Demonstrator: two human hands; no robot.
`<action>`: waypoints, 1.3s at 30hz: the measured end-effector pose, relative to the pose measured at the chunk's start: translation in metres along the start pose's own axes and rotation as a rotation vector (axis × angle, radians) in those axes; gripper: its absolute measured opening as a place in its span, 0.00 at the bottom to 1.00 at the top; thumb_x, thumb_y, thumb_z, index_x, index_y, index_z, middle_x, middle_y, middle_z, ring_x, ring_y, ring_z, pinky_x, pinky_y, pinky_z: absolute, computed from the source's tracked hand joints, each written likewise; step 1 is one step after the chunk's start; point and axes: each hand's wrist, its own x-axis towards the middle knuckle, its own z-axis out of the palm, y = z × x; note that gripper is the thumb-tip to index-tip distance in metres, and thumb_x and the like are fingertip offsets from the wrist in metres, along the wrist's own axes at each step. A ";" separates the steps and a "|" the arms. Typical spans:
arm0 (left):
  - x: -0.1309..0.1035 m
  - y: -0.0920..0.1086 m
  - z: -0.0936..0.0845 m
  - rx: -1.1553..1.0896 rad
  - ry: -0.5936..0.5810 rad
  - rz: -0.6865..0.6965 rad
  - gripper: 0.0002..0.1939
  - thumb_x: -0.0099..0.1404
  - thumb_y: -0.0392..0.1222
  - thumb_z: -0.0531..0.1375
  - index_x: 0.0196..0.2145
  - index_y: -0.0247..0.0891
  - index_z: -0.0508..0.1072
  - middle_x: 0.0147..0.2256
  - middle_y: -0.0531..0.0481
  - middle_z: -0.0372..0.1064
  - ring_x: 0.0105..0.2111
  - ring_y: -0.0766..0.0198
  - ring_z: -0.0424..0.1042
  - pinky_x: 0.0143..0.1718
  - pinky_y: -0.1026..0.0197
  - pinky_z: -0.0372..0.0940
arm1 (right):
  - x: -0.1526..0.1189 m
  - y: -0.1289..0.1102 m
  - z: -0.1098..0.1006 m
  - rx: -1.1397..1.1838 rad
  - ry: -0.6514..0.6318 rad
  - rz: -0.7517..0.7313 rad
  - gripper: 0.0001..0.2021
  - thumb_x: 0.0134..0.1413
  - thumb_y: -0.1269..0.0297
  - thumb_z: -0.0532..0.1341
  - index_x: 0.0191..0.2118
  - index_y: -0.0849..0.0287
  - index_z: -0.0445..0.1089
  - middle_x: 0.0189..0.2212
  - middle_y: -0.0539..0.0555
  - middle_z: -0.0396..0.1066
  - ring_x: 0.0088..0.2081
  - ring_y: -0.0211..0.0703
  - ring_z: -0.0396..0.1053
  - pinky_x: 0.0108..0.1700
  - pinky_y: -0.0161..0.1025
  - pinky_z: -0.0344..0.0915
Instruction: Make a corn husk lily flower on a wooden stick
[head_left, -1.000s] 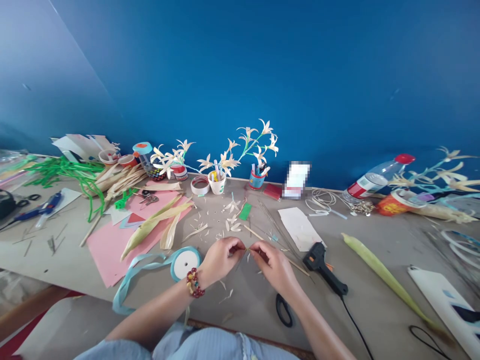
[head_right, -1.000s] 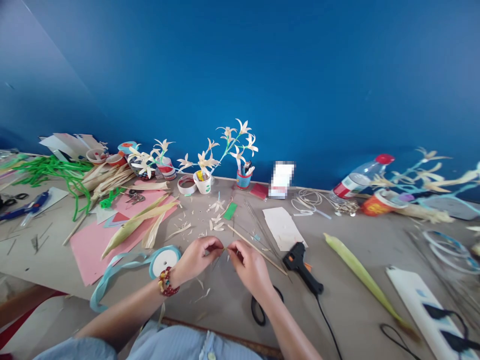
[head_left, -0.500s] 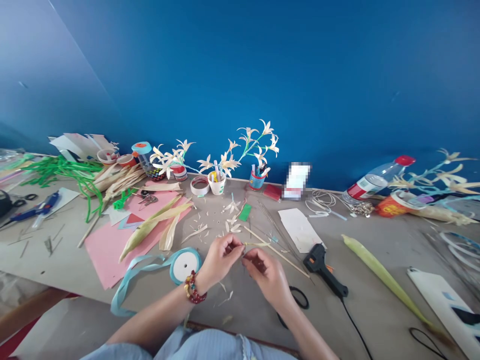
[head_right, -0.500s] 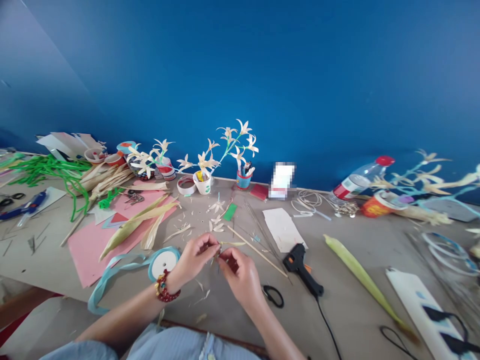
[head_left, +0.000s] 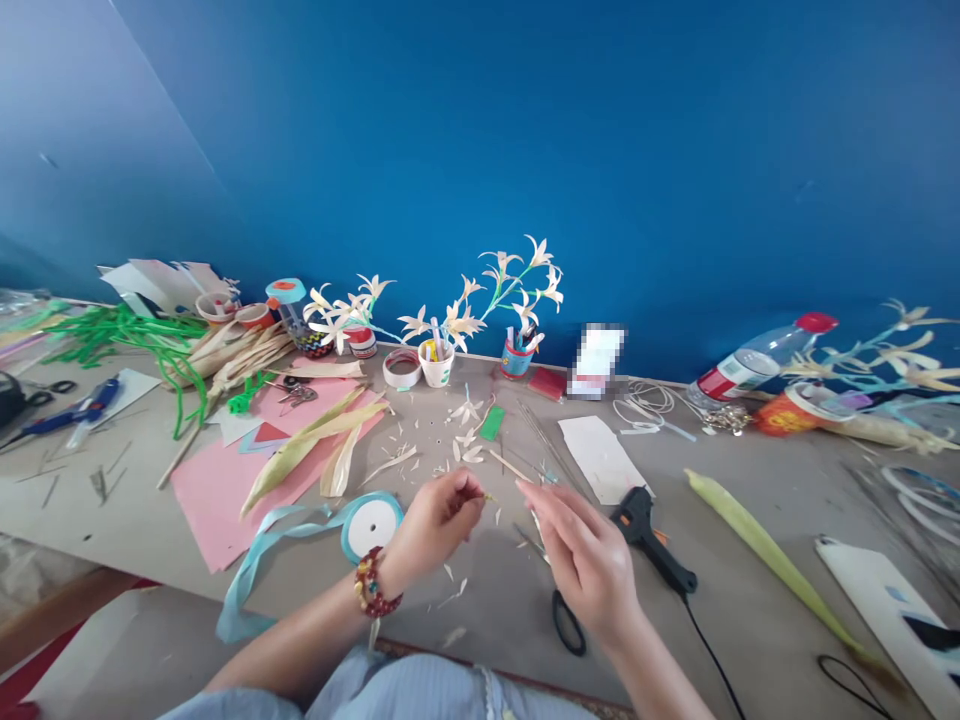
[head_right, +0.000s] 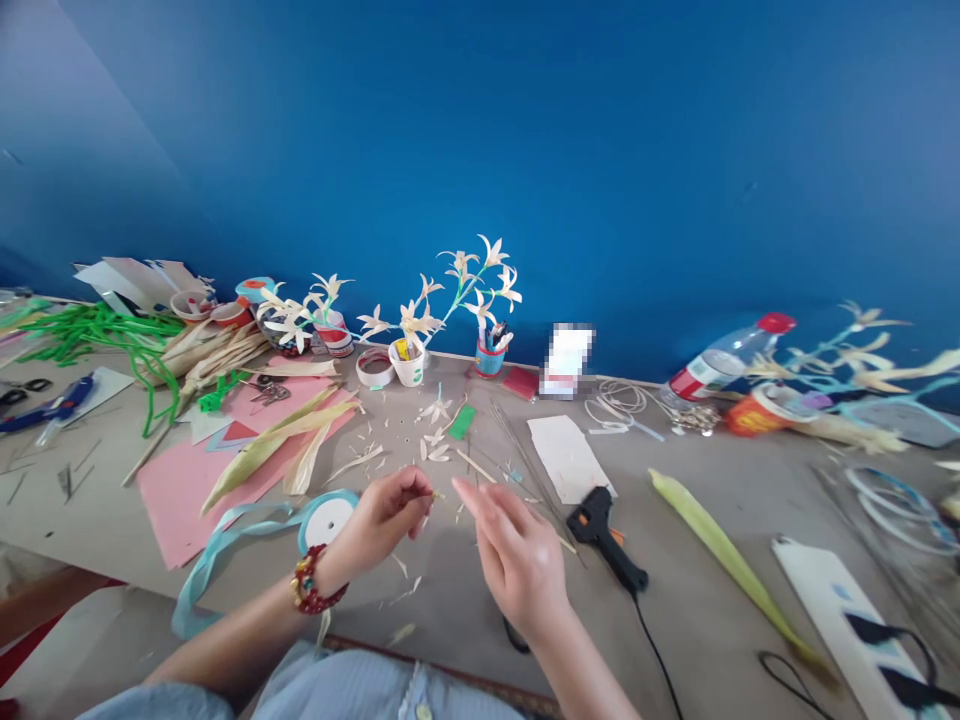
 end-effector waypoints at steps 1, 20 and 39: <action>-0.001 0.002 0.001 0.048 0.003 0.014 0.04 0.64 0.35 0.53 0.31 0.38 0.64 0.22 0.58 0.60 0.21 0.70 0.61 0.24 0.67 0.54 | 0.004 0.000 -0.003 -0.064 -0.008 -0.050 0.19 0.61 0.77 0.52 0.54 0.54 0.68 0.38 0.57 0.74 0.39 0.47 0.72 0.41 0.42 0.68; -0.011 0.026 -0.019 -0.194 -0.337 -0.114 0.10 0.66 0.44 0.56 0.30 0.36 0.66 0.21 0.60 0.52 0.21 0.72 0.49 0.21 0.67 0.44 | 0.022 -0.001 -0.011 0.387 -0.395 0.129 0.10 0.66 0.65 0.57 0.31 0.57 0.69 0.26 0.50 0.66 0.31 0.41 0.63 0.37 0.39 0.59; -0.015 0.018 -0.018 0.042 -0.186 0.128 0.08 0.68 0.43 0.56 0.33 0.37 0.70 0.28 0.51 0.64 0.28 0.66 0.62 0.30 0.64 0.59 | 0.019 -0.004 -0.007 0.438 -0.328 0.195 0.11 0.64 0.64 0.58 0.28 0.57 0.69 0.24 0.49 0.66 0.29 0.40 0.64 0.35 0.38 0.59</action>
